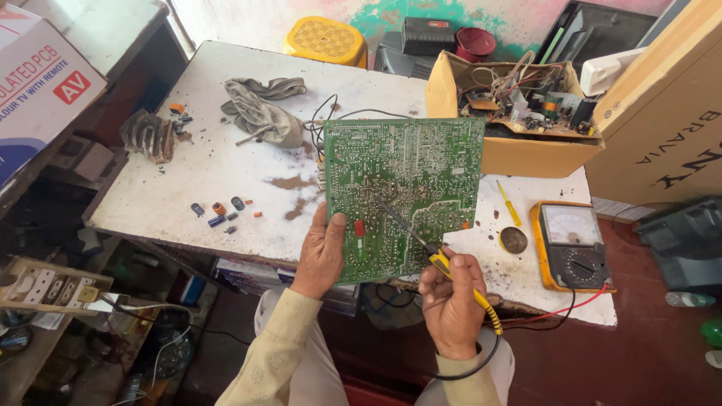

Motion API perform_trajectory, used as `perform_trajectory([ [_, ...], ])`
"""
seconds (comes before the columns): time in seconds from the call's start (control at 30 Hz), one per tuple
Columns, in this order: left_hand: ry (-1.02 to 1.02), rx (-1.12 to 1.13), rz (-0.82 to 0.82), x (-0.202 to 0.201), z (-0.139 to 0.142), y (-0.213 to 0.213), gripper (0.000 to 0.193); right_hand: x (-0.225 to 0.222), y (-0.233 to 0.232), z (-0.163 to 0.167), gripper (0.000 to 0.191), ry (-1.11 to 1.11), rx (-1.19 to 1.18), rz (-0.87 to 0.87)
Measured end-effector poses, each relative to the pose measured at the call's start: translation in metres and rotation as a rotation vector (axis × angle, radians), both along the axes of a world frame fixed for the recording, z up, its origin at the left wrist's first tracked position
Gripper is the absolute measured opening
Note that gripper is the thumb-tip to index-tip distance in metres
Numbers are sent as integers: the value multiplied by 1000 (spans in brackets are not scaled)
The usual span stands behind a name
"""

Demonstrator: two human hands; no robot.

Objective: The person sits at a cluttered repair bench holding a green circuit board on their lap and solders components on it with a soldering iron, periodically repositioning and flipping the board. They briefly lift and reposition a TV chassis with exposed wiring, then resume soldering the board and reach into a drawer under the bench.

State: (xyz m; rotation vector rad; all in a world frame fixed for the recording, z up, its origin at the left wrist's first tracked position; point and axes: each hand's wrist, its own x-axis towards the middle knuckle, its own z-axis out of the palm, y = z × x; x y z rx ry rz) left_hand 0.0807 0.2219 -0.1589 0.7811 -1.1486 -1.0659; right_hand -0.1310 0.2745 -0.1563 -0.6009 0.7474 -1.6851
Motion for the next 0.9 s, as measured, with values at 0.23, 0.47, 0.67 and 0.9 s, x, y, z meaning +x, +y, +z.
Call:
perform_trajectory([
  [0.23,18,20,-18,3,0,-2,45,3,-4,-7,23,-35,27,26],
  [0.47,-78,16,21,6,2,-3,47,7,-6,-4,25,-70,43,55],
  [0.67,-47,33,8,7,2,-3,46,11,-8,-3,33,-141,130,43],
  [0.9,-34,11,-1,7,3,-4,44,10,-10,-5,32,-113,104,53],
])
